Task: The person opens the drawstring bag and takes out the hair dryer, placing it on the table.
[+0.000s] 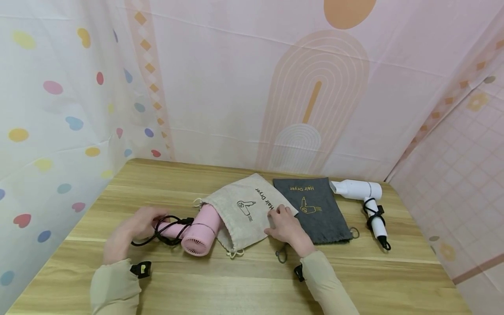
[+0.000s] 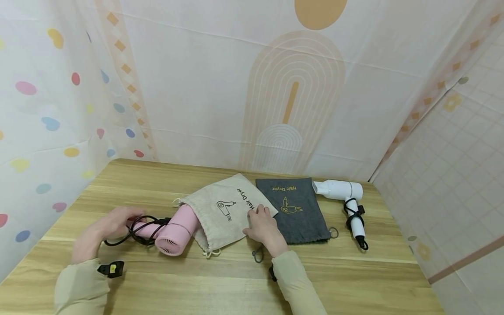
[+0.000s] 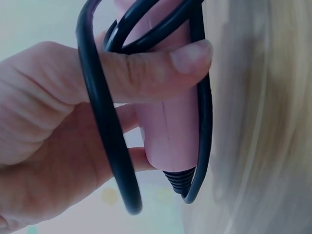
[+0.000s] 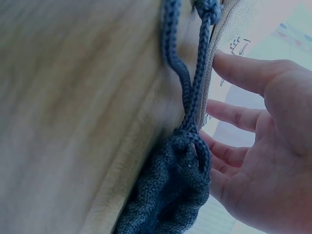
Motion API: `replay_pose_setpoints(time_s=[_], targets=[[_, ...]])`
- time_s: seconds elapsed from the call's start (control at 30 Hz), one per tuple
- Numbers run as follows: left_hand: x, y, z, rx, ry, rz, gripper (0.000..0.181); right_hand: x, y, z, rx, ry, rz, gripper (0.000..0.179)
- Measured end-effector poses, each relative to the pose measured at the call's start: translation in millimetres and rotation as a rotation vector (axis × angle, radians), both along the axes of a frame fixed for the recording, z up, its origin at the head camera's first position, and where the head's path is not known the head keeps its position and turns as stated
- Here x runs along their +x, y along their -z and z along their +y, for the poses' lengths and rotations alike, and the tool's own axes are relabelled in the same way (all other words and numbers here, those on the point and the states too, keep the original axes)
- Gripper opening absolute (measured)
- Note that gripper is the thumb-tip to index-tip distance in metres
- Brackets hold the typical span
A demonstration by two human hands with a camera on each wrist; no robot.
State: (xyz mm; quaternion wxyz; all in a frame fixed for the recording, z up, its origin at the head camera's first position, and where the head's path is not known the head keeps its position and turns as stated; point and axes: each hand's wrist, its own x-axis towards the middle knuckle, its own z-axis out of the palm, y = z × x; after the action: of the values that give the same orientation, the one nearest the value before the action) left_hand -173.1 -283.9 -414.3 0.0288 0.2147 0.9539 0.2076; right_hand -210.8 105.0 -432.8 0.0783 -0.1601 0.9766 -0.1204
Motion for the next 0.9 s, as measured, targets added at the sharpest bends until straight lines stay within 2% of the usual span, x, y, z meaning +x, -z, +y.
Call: replay_pose_setpoints(time_s=[0.17, 0.53, 0.9], targets=[[3.8, -1.0, -4.9, -0.001, 0.007, 0.022, 0.036, -0.1, 0.0, 0, 0.008, 0.001, 0.001, 0.048], [13.3, -4.0, -18.0, -0.016, -0.021, -0.015, 0.028, -0.1, 0.0, -1, 0.001, 0.005, -0.004, 0.047], [16.9, -2.0, -32.2, 0.026, 0.023, -0.009, 0.029, 1.2, -1.0, -1, -0.013, 0.004, 0.000, 0.047]])
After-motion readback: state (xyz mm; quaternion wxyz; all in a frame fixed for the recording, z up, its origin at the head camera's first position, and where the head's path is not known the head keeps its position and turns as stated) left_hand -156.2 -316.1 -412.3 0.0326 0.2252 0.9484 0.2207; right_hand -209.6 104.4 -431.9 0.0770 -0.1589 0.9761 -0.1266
